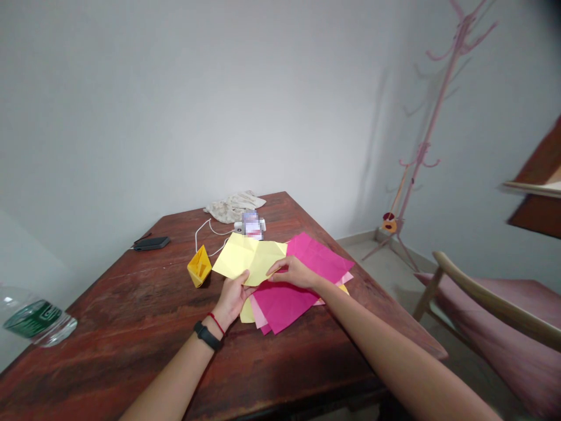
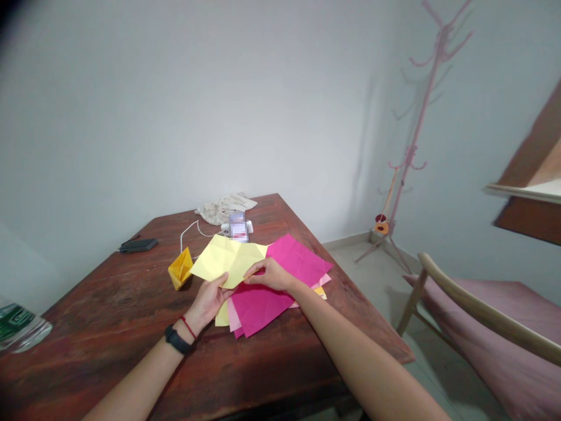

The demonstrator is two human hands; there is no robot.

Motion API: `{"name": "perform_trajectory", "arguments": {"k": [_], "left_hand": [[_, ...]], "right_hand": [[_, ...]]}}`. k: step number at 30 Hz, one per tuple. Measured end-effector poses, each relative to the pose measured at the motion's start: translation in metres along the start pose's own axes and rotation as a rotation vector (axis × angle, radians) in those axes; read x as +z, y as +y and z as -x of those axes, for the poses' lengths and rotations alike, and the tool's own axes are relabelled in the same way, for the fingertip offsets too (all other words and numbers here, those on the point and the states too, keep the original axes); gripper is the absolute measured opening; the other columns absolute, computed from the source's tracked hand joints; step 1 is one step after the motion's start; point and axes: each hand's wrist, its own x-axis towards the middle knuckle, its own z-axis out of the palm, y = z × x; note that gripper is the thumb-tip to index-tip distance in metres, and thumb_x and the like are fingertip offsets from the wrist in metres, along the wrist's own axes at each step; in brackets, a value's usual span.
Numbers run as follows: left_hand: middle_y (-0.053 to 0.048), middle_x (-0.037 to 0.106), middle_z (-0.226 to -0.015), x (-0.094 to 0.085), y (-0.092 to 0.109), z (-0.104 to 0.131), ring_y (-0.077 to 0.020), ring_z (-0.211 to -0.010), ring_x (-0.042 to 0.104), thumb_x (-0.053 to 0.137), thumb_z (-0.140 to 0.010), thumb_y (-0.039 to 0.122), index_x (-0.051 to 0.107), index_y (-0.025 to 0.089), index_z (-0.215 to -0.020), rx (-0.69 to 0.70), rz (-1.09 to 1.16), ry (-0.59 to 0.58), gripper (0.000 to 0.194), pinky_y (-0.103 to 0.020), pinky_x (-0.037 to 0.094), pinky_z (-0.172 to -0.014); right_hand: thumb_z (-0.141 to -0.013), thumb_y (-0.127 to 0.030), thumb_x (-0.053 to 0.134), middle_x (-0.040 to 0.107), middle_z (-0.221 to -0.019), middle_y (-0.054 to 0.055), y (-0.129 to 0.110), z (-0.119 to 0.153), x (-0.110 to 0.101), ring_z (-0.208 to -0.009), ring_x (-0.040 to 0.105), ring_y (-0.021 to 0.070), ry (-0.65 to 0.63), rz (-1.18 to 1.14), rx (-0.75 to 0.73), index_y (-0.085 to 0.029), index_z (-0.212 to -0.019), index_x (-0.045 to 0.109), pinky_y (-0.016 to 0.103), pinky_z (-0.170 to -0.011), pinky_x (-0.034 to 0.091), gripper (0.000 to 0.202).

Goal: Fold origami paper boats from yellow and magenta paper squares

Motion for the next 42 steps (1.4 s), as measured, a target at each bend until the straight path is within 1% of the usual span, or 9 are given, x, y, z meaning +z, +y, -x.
{"name": "perform_trajectory", "arguments": {"k": [5,10,14,20,22,27,32,36,42], "left_hand": [[-0.021,0.073,-0.114,0.001,-0.003,0.002,-0.0253,-0.078,0.077,0.068,-0.088,0.015,0.060,0.011,-0.123,-0.057,-0.125,-0.116,0.037,-0.031,0.062,-0.066],[-0.022,0.071,-0.120,0.003,-0.006,0.007,-0.0249,-0.080,0.077,0.070,-0.089,0.030,0.065,0.010,-0.120,-0.045,-0.230,-0.240,0.037,-0.028,0.060,-0.065],[-0.023,0.071,-0.119,0.006,-0.007,0.012,-0.0237,-0.078,0.077,0.068,-0.089,0.043,0.068,0.010,-0.118,-0.033,-0.260,-0.304,0.044,-0.028,0.059,-0.064],[-0.022,0.073,-0.116,0.006,-0.011,0.015,-0.0206,-0.074,0.074,0.076,-0.082,0.042,0.076,0.009,-0.106,-0.005,-0.337,-0.346,0.040,-0.027,0.056,-0.067],[-0.020,0.074,-0.113,0.004,-0.013,0.013,-0.0190,-0.072,0.073,0.074,-0.084,0.043,0.077,0.009,-0.101,-0.002,-0.366,-0.342,0.038,-0.027,0.055,-0.067],[-0.018,0.077,-0.106,0.000,-0.018,0.009,-0.0177,-0.070,0.071,0.065,-0.089,0.046,0.078,0.010,-0.098,0.028,-0.436,-0.355,0.039,-0.027,0.054,-0.067],[-0.016,0.079,-0.096,0.000,-0.019,0.010,-0.0175,-0.069,0.070,0.062,-0.091,0.047,0.079,0.011,-0.090,0.053,-0.501,-0.377,0.041,-0.025,0.053,-0.067],[-0.017,0.078,-0.098,0.003,-0.016,0.011,-0.0174,-0.069,0.070,0.067,-0.087,0.045,0.078,0.010,-0.088,0.042,-0.457,-0.351,0.036,-0.025,0.053,-0.064],[-0.017,0.074,-0.109,0.005,-0.016,0.010,-0.0181,-0.073,0.073,0.072,-0.079,0.019,0.068,0.012,-0.106,0.163,-0.467,-0.306,0.028,-0.023,0.053,-0.056]], "right_hand": [[-0.071,-0.045,0.080,0.072,-0.097,0.008,0.000,-0.004,0.002,-0.087,0.070,0.0220,0.178,-0.130,0.012,-0.018,-0.094,0.068,0.037,-0.080,0.057,0.038],[-0.067,-0.041,0.083,0.067,-0.103,0.006,0.003,-0.005,0.001,-0.081,0.068,0.0197,0.352,-0.195,0.046,-0.022,-0.122,0.051,0.034,-0.069,0.058,0.066],[-0.066,-0.038,0.083,0.064,-0.116,0.009,0.001,-0.005,0.002,-0.097,0.066,0.0239,0.457,-0.206,0.011,-0.026,-0.142,0.037,0.038,-0.079,0.060,0.090],[-0.062,-0.037,0.084,0.064,-0.124,0.011,-0.013,-0.005,0.012,-0.105,0.067,0.0275,0.525,-0.370,0.024,-0.029,-0.156,0.008,0.045,-0.086,0.059,0.121],[-0.064,-0.037,0.083,0.065,-0.125,0.011,-0.018,-0.005,0.014,-0.106,0.067,0.0281,0.524,-0.445,0.027,-0.028,-0.155,0.013,0.045,-0.087,0.059,0.116],[-0.073,-0.045,0.078,0.067,-0.128,0.013,-0.022,0.000,0.016,-0.113,0.065,0.0311,0.349,-0.471,0.061,-0.020,-0.128,0.059,0.044,-0.094,0.056,0.063],[-0.076,-0.046,0.076,0.069,-0.125,0.010,-0.020,0.004,0.021,-0.113,0.066,0.0289,0.272,-0.508,0.060,-0.022,-0.119,0.064,0.043,-0.097,0.054,0.051],[-0.076,-0.048,0.075,0.067,-0.130,0.010,-0.016,0.000,0.018,-0.117,0.064,0.0291,0.391,-0.437,0.062,-0.022,-0.120,0.064,0.043,-0.100,0.052,0.051],[-0.078,-0.047,0.071,0.067,-0.130,0.014,-0.001,-0.008,0.003,-0.118,0.064,0.0329,0.605,-0.282,0.009,-0.019,-0.123,0.063,0.049,-0.101,0.052,0.054]]}}
